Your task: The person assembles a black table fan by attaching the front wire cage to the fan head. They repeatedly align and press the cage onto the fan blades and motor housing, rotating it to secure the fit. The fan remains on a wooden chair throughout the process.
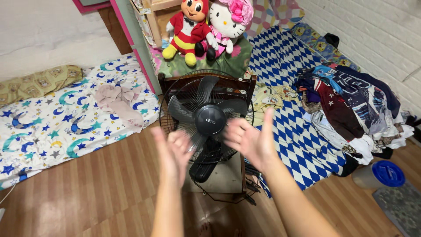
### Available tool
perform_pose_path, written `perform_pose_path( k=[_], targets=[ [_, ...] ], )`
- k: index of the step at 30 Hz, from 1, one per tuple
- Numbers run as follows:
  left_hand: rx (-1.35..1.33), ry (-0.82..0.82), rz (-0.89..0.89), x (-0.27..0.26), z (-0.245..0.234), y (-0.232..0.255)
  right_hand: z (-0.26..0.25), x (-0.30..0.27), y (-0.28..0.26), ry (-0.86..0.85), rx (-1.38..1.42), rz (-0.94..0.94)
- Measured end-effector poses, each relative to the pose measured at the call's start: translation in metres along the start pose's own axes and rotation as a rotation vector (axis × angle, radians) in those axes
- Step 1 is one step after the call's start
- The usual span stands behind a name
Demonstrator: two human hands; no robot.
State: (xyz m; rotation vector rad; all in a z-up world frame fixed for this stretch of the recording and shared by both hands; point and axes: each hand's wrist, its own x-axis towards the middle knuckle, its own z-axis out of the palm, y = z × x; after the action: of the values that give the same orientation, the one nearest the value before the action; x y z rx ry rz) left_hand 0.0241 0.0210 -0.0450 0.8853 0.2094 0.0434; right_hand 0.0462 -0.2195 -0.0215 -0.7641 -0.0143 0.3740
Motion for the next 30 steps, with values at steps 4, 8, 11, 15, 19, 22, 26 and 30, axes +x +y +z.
perform_pose_path(
  k=[4,8,11,15,19,22,26,30],
  targets=[
    [-0.646,-0.347,0.016,-0.015,0.016,0.025,0.023,-0.009,-0.011,-0.369,0.434,-0.102],
    [-0.658,-0.419,0.104,-0.02,0.017,0.037,0.025,-0.008,-0.015,-0.412,0.569,-0.1],
    [-0.649,-0.433,0.123,-0.021,0.017,0.036,0.027,-0.008,-0.013,-0.421,0.636,-0.084],
    [-0.622,-0.421,0.142,-0.022,0.017,0.039,0.032,-0.008,-0.017,-0.305,0.471,-0.105],
    [0.328,-0.111,0.433,-0.01,0.028,0.042,0.038,-0.007,-0.018,0.057,-0.509,-0.304],
    [0.979,0.118,0.593,-0.024,0.033,0.04,0.044,-0.007,-0.02,0.116,-0.559,-0.347],
    [-0.19,-0.143,0.104,-0.026,0.035,0.055,0.049,-0.012,-0.03,-0.057,0.09,-0.16],
    [-0.632,-0.267,-0.023,-0.027,0.033,0.058,0.055,-0.01,-0.027,0.085,-0.399,-0.301]
  ],
)
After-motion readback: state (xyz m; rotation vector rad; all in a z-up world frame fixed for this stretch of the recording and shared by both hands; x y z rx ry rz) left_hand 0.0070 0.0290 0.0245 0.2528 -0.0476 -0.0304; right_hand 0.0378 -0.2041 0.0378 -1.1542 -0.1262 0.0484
